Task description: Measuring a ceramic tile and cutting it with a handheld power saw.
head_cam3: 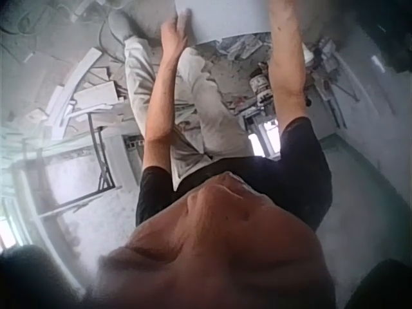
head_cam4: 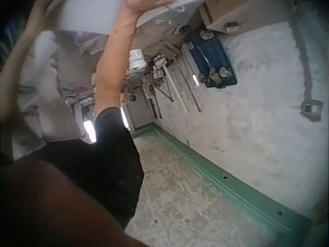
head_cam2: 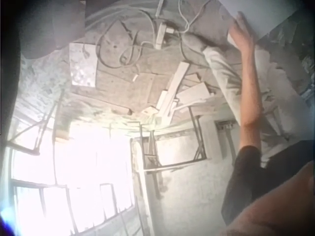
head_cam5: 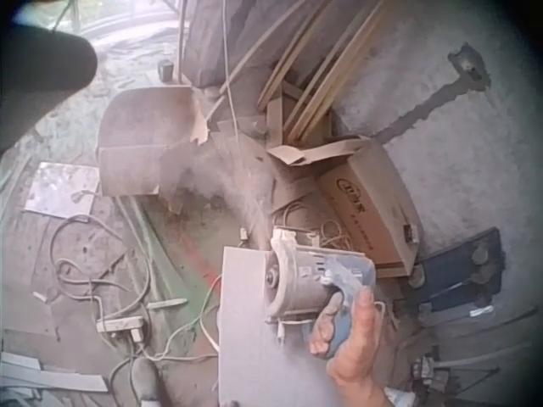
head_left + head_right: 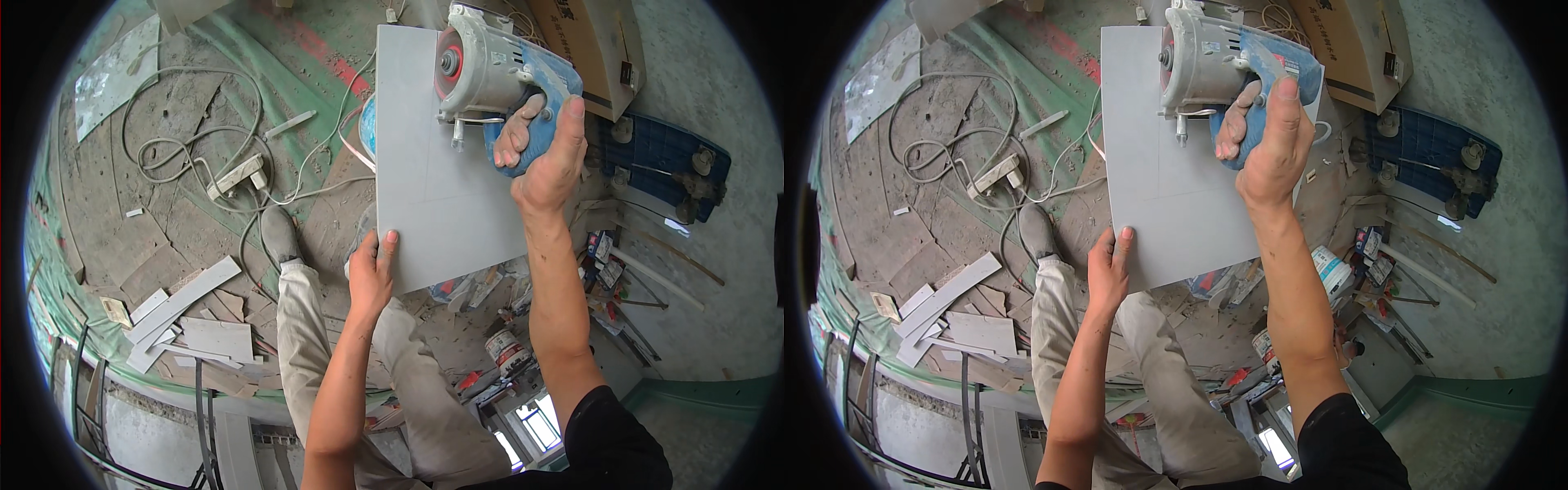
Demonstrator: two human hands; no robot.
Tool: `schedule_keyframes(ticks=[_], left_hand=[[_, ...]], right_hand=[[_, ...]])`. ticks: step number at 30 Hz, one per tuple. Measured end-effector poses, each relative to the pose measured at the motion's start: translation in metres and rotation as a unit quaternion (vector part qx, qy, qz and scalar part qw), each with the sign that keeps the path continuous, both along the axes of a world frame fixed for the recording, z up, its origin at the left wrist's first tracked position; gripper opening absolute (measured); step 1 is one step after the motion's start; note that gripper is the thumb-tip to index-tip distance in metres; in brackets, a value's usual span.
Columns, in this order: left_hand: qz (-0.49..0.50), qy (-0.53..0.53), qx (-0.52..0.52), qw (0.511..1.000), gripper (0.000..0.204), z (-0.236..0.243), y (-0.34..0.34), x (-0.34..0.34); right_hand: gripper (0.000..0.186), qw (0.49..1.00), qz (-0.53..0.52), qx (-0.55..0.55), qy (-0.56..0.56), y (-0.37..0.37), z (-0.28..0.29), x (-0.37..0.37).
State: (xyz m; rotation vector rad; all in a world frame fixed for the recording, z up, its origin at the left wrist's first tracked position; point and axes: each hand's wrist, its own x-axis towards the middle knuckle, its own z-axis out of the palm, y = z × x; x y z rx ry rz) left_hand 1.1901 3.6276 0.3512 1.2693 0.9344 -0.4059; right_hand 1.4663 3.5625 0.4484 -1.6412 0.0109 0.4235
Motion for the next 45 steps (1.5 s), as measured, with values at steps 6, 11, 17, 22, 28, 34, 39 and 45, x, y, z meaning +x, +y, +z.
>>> schedule_keyframes(ticks=[6,11,17,22,28,34,39,45], left_hand=[[0.002,0.004,0.005,1.000,0.057,0.003,-0.001,0.001],[0.035,-0.019,0.006,0.999,0.058,0.006,-0.003,0.004],[0.027,-0.010,0.021,0.999,0.059,0.005,-0.004,0.004],[0.008,0.001,0.035,0.999,0.060,0.001,-0.003,-0.002],[0.012,-0.006,0.052,0.999,0.060,0.002,-0.006,-0.001],[0.011,-0.002,0.038,0.999,0.060,0.005,-0.004,0.002],[-0.004,0.003,0.051,0.999,0.059,0.000,-0.004,-0.002],[0.008,-0.004,0.046,0.999,0.059,0.003,-0.006,0.000]], right_hand=[[0.066,0.999,0.001,-0.052,-0.007,-0.002,0.001,-0.007],[0.062,1.000,-0.002,-0.014,-0.015,-0.006,0.001,-0.013],[0.064,1.000,0.003,-0.018,-0.021,-0.009,0.000,-0.015],[0.063,1.000,0.004,-0.020,-0.020,-0.011,-0.004,-0.020],[0.062,1.000,-0.004,-0.012,-0.008,-0.015,-0.001,-0.027],[0.064,0.999,0.005,-0.031,-0.007,-0.020,-0.001,-0.032],[0.068,0.999,0.007,-0.049,-0.008,-0.021,0.001,-0.039],[0.069,0.998,0.004,-0.057,-0.005,-0.026,-0.002,-0.041]])
